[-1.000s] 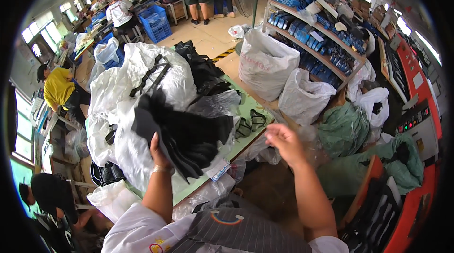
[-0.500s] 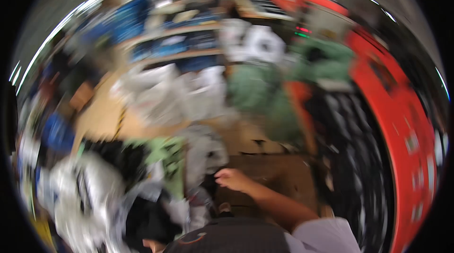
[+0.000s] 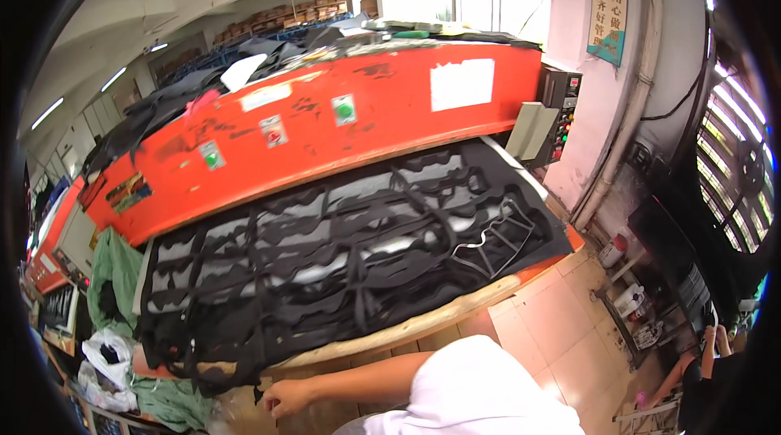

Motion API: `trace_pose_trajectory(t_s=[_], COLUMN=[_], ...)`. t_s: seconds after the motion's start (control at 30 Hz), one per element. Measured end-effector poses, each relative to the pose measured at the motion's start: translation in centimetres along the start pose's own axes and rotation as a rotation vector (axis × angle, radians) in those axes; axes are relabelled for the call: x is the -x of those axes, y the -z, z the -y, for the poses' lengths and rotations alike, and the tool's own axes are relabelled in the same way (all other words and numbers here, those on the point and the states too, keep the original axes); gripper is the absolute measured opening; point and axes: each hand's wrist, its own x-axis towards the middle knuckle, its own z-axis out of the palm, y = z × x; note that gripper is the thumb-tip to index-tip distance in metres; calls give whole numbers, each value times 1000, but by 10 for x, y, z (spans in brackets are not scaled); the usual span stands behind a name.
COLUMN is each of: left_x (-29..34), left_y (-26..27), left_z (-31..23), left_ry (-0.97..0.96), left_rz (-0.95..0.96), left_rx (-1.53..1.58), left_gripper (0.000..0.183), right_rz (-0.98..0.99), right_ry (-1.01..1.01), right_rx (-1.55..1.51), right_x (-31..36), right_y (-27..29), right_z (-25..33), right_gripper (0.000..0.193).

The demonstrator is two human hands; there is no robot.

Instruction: Operating a hydraulic press to die-cut fabric or synthetic materials for shoe manufacturing.

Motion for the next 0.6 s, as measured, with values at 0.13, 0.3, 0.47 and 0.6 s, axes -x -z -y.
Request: trace_pose_trajectory(t_s=[0.13,0.3,0.47,0.6], left_x=[35,53,114,66], left_y=[11,26,25,6], left_z=[0,-10,-88,-61], left_ry=[-184,-403,-402,-297], left_rz=[-67,-132,-16,-132], left_rx=[-32,-86,213,50], left_gripper=[74,69,65,63], right_rz=[-115,-552,-850,-1037], right_ry=[-41,16,115,188], right_rx=[222,536,798,1036], right_x=[103,187,196,162], right_y=[116,266,385,457], right_z=[43,97,180,223], right_gripper=[35,30,25,26])
